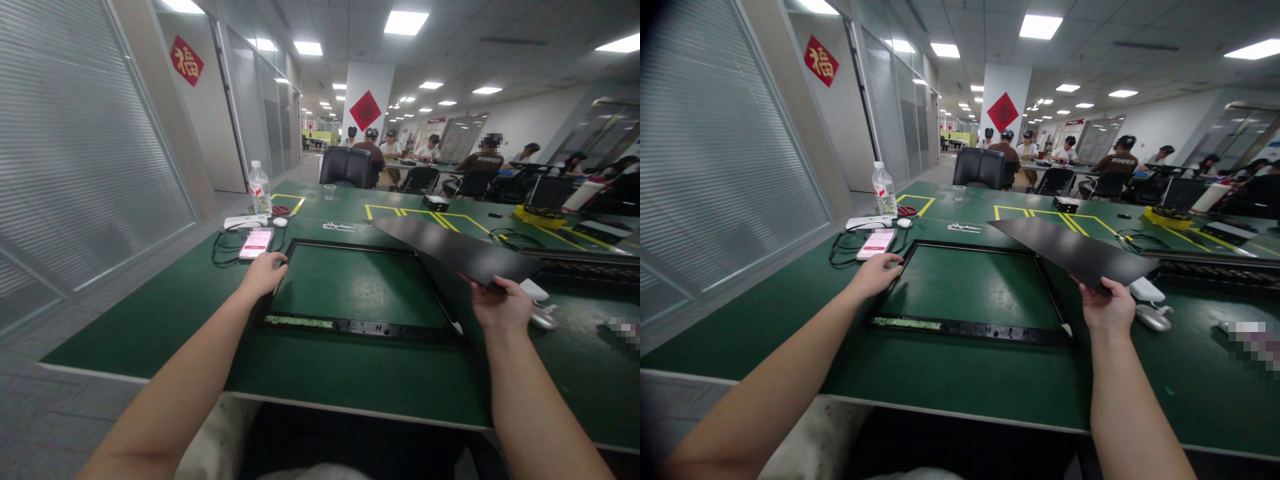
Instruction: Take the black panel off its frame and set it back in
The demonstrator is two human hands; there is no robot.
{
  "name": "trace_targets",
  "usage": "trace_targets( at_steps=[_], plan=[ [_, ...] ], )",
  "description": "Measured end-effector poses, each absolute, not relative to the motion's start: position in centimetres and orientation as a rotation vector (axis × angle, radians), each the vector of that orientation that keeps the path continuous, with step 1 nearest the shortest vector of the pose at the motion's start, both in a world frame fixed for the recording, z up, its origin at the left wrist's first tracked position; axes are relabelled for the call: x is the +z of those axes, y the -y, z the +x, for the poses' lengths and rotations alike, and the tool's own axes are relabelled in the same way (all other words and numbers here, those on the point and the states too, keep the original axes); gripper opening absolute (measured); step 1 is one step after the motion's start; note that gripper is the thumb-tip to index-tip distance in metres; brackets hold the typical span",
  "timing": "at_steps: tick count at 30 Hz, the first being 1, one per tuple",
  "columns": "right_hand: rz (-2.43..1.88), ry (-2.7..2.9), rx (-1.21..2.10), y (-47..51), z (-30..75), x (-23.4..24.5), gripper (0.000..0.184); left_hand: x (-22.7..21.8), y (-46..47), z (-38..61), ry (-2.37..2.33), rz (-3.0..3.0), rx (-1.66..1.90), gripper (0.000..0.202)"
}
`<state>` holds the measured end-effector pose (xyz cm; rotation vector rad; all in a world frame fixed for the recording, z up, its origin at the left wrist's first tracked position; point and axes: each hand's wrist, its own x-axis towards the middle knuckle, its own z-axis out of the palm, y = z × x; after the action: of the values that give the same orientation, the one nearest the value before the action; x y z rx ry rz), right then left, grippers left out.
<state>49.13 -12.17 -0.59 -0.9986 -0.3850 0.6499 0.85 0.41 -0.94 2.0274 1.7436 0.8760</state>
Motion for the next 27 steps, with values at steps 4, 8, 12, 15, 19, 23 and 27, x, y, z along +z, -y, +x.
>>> trace_targets(
  at_steps=[4,8,12,15,19,23,27],
  plan=[
    [-0.892,0.37,0.692,12.9,48.5,-0.1,0.032,-0.4,-0.3,1.6,-1.483,1.555,1.178,0.026],
    [-0.888,0.418,0.776,13.2,47.6,0.2,0.03,0.5,0.0,1.7,-1.091,1.033,1.225,0.039],
    [-0.951,0.493,0.821,13.4,46.5,0.5,0.035,1.5,0.4,1.0,-0.899,0.869,1.122,0.05],
    [-0.995,0.544,0.871,13.5,45.6,0.8,0.043,1.9,0.7,0.7,-0.901,0.923,1.111,0.053],
    [-1.004,0.589,0.968,13.6,45.1,0.9,0.056,2.0,0.7,0.8,-0.928,1.05,1.166,0.044],
    [-1.084,0.692,1.105,13.5,45.1,0.7,0.057,2.0,0.4,0.8,-0.881,1.113,1.295,0.042],
    [-1.163,0.762,1.201,13.4,45.2,0.7,0.052,2.2,0.1,0.6,-0.861,1.082,1.367,0.047]
  ],
)
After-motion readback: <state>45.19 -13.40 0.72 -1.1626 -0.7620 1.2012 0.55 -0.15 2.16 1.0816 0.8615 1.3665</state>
